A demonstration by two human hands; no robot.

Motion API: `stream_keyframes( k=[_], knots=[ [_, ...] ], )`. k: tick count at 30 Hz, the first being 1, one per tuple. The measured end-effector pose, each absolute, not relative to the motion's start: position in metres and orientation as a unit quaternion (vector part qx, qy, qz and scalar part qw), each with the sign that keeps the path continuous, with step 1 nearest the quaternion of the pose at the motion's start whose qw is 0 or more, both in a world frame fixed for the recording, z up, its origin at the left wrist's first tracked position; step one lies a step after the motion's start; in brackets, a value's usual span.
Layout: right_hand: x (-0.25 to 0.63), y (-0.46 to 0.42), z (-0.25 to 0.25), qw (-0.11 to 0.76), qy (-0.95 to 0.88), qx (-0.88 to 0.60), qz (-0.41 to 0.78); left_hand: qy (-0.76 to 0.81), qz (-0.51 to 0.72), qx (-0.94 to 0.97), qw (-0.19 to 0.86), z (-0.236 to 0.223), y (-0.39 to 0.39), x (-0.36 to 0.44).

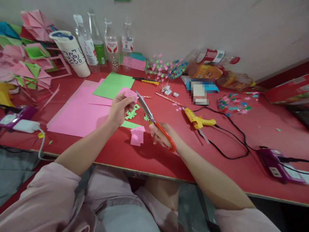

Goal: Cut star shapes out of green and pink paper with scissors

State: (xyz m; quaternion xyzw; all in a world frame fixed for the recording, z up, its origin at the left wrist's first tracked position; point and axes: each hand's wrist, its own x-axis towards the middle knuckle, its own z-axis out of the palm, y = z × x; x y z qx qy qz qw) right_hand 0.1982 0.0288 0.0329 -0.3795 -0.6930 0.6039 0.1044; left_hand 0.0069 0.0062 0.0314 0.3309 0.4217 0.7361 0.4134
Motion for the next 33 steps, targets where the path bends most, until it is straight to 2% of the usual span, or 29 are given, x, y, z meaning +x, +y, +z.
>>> stream_keyframes(
  k=[5,16,33],
  knots=[
    [0.1974,0.0292,0.0322,0.086,-0.7,-0.412,0.577,0.404,0.752,0.319,0.413,0.0317,0.0077,0.0011],
    [0.1951,0.0247,0.0355,0.114,-0.687,-0.415,0.586,0.406,0.722,0.363,0.427,0.0308,0.0068,0.0051],
    [0.2007,0.0271,0.0344,0.114,-0.722,-0.357,0.582,0.438,0.72,0.399,0.362,0.0334,0.0075,0.0011]
  ],
)
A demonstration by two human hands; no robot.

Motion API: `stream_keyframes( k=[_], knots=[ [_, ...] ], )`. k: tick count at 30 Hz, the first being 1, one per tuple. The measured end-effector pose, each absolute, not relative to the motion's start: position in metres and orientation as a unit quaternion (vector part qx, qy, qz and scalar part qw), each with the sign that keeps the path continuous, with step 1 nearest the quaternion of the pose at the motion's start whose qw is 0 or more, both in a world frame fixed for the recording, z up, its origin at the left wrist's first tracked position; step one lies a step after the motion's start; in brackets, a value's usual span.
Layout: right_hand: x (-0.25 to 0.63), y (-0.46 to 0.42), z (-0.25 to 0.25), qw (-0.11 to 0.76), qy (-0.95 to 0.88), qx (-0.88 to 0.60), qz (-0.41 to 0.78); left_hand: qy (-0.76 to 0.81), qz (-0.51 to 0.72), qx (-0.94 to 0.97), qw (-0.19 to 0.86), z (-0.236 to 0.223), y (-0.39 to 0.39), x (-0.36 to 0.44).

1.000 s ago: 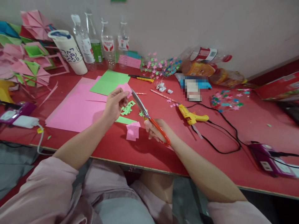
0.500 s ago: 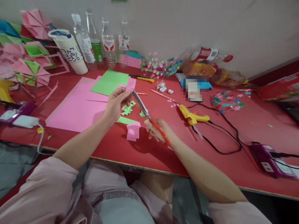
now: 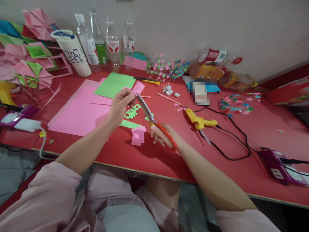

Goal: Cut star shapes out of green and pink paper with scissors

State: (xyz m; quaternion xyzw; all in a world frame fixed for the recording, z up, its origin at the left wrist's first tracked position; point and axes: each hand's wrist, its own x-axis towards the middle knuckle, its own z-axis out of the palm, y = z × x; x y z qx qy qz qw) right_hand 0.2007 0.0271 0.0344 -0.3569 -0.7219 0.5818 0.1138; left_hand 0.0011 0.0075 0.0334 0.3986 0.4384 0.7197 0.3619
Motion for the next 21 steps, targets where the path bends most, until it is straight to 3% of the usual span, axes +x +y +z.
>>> stream_keyframes(
  k=[21],
  knots=[
    [0.1992,0.0248,0.0437,0.094,-0.715,-0.384,0.577,0.441,0.715,0.416,0.347,0.0327,0.0087,-0.0034]
  ],
)
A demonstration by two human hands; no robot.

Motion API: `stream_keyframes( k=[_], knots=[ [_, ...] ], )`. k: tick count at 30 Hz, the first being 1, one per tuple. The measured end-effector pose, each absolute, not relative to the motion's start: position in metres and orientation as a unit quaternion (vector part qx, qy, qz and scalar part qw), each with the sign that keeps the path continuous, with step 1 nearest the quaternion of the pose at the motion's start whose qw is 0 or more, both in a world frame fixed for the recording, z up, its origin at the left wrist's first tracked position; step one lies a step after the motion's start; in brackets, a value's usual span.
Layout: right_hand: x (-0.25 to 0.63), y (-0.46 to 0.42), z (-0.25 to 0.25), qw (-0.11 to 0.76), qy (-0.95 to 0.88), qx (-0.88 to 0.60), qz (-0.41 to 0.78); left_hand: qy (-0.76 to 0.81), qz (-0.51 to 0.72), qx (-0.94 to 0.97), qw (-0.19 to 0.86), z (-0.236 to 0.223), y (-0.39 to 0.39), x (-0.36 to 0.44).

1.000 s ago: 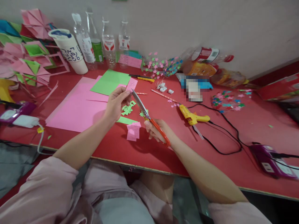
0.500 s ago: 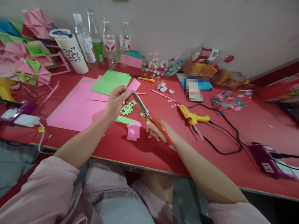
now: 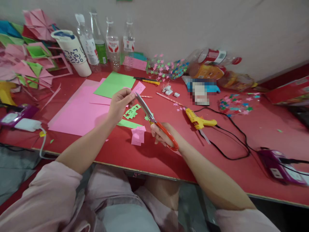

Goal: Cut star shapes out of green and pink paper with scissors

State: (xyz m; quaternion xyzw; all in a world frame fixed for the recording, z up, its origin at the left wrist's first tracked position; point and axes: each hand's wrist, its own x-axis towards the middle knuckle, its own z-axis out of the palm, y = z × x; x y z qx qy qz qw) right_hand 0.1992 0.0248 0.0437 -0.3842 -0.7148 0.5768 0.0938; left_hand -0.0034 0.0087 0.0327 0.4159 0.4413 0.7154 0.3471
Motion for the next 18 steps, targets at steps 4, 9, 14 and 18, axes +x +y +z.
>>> stream_keyframes(
  k=[4,9,14,18],
  knots=[
    [0.1986,0.0239,0.0483,0.089,-0.718,-0.386,0.572,0.432,0.72,0.405,0.361,0.0335,0.0084,-0.0036],
    [0.1989,0.0255,0.048,0.079,-0.719,-0.391,0.568,0.432,0.718,0.401,0.369,0.0339,0.0084,-0.0053],
    [0.1995,0.0268,0.0454,0.082,-0.722,-0.395,0.562,0.439,0.715,0.401,0.368,0.0352,0.0079,-0.0058],
    [0.1987,0.0264,0.046,0.074,-0.719,-0.403,0.562,0.442,0.713,0.399,0.369,0.0352,0.0084,-0.0061]
  ],
)
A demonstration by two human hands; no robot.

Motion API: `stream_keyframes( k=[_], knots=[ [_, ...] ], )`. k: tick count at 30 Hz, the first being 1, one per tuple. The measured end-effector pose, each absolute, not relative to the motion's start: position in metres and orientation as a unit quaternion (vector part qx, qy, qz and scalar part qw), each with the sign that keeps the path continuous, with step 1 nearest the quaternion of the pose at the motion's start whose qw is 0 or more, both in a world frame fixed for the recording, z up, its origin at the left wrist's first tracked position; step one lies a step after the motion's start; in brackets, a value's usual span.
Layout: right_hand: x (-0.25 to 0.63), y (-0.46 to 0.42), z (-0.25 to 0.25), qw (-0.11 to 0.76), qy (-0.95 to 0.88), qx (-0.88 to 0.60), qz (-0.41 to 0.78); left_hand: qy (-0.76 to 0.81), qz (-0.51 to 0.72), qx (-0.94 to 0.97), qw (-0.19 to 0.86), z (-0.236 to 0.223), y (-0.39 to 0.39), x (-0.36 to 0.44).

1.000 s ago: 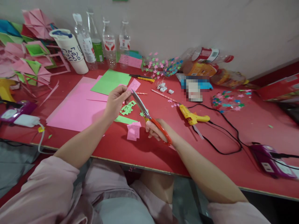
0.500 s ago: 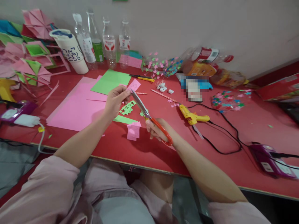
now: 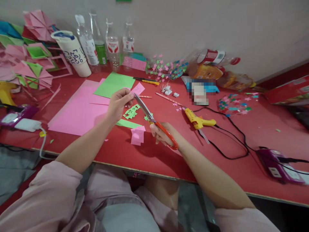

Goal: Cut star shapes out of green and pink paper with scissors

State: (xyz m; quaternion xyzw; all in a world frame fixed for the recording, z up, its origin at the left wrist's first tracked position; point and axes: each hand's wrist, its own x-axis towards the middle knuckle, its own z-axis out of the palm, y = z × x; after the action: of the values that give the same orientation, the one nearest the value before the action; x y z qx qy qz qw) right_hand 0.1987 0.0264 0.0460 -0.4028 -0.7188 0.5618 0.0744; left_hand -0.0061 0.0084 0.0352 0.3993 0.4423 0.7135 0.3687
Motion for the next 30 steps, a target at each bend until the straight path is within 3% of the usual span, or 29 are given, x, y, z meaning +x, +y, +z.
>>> stream_keyframes(
  k=[30],
  knots=[
    [0.196,0.028,0.026,0.097,-0.706,-0.375,0.593,0.411,0.711,0.414,0.393,0.028,0.009,0.001]
  ],
)
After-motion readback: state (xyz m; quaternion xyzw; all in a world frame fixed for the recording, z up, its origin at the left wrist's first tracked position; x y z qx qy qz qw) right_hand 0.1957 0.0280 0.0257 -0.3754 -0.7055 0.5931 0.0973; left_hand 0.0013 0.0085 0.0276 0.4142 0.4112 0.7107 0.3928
